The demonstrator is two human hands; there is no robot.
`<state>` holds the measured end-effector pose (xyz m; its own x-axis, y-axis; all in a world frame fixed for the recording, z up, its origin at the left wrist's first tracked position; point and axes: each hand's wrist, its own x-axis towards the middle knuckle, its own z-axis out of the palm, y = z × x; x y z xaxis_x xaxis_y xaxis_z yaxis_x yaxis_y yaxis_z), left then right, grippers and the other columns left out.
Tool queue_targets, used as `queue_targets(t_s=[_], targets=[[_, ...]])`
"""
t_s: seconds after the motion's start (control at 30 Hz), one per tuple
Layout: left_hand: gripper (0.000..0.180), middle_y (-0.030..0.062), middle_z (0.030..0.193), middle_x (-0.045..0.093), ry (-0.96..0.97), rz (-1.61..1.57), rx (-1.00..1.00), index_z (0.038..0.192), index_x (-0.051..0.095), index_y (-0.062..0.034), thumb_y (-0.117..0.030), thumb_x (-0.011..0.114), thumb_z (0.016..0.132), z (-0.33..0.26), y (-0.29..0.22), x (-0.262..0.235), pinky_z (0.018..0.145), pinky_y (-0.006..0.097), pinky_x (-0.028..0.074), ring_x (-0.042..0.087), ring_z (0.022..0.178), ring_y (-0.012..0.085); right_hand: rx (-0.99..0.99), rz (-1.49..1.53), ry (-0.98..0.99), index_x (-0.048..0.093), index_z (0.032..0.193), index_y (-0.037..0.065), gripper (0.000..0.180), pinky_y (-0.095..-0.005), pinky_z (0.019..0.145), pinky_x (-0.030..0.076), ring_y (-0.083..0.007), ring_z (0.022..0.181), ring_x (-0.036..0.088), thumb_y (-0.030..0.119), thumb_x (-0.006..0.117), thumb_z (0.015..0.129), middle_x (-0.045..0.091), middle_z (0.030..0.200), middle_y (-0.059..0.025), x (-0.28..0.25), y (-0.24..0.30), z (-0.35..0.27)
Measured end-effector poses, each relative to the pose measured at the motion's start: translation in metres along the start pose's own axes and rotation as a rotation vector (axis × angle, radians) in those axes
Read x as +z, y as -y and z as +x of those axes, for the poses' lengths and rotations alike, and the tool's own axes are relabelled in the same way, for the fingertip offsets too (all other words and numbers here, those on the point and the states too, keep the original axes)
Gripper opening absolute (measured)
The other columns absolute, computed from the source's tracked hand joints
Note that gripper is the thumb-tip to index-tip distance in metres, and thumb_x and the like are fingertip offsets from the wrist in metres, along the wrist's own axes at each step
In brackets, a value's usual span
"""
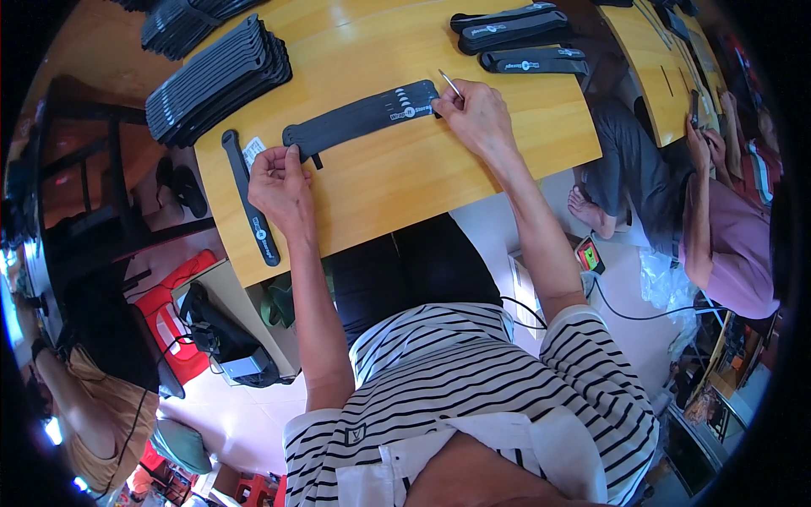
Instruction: Attaching metal hardware to leather straps using a small tool.
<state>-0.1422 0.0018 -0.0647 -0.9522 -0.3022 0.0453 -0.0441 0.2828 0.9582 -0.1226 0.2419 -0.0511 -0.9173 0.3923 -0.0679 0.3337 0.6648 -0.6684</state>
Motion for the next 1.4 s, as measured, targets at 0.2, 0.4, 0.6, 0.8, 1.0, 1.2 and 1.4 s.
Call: queue_targets(t_s=[0.2,0.4,0.6,0.8,1.0,1.2,1.4], targets=[[0.009,0.004,0.064,0.056,0.001,0.01,-0.004,0.077,0.056,0.0025,-0.003,0.063,0.079,0.0,-0.003,-0.001,0.043,0.019,0.042,0.05,0.048,0.0065,-0.001,0.016,0.006,0.058,0.068,0.004,0.018,-0.0329,0.056,0.042,-0.0195,0.054,0.054,0.018,0.066,0.074,0.055,0.055,-0.007,-0.001,0.001,0.0],[0.01,0.0041,0.064,0.055,0.02,-0.026,-0.024,0.076,0.054,0.002,-0.002,0.063,0.079,0.002,-0.002,-0.003,0.043,0.02,0.042,0.05,0.047,0.0075,0.007,0.051,0.009,0.056,0.068,0.004,0.017,-0.032,0.056,0.041,-0.0177,0.056,0.054,0.017,0.067,0.073,0.054,0.056,-0.0056,-0.002,-0.001,0.002],[0.01,0.0052,0.068,0.055,0.049,-0.157,-0.025,0.081,0.055,0.0032,-0.005,0.06,0.082,0.006,0.003,-0.013,0.044,0.021,0.041,0.051,0.047,0.0091,0.105,0.368,0.171,0.059,0.075,0.005,0.014,-0.0337,0.06,0.043,-0.0204,0.064,0.056,0.017,0.065,0.073,0.058,0.065,-0.007,-0.012,-0.012,0.01],[0.033,0.0126,0.094,0.058,0.076,0.341,0.478,0.107,0.052,0.0053,-0.013,0.061,0.081,-0.017,-0.026,0.0,0.072,0.036,0.045,0.056,0.083,0.0232,-0.102,0.21,-0.057,0.059,0.081,0.004,0.018,-0.034,0.059,0.043,-0.0218,0.062,0.056,0.021,0.063,0.076,0.057,0.063,-0.009,-0.015,-0.023,0.007],[0.075,0.0172,0.143,0.025,0.482,0.788,0.794,0.134,0.03,0.0022,-0.047,0.053,0.082,-0.04,-0.024,0.045,0.107,0.05,0.014,0.02,0.134,0.0283,-0.198,0.076,-0.053,0.06,0.085,0.005,0.03,-0.0326,0.057,0.043,-0.02,0.06,0.057,0.03,0.069,0.073,0.057,0.062,-0.008,-0.002,-0.003,0.004],[0.082,0.0161,0.144,0.023,0.51,0.817,0.813,0.136,0.027,0.0021,-0.055,0.05,0.081,-0.039,-0.011,0.054,0.107,0.049,0.013,0.018,0.135,0.0274,-0.152,-0.054,-0.034,0.059,0.091,0.007,0.039,-0.035,0.061,0.045,-0.0218,0.065,0.059,0.034,0.074,0.068,0.058,0.065,-0.0074,0.003,0.004,0.005],[0.087,0.0166,0.144,0.022,0.516,0.829,0.816,0.136,0.027,0.0026,-0.059,0.049,0.079,-0.039,-0.014,0.052,0.107,0.05,0.014,0.019,0.134,0.0274,-0.081,-0.069,0.027,0.058,0.09,0.009,0.034,-0.0411,0.067,0.047,-0.0297,0.079,0.062,0.03,0.072,0.069,0.063,0.076,-0.0109,-0.004,0.01,0.007]])
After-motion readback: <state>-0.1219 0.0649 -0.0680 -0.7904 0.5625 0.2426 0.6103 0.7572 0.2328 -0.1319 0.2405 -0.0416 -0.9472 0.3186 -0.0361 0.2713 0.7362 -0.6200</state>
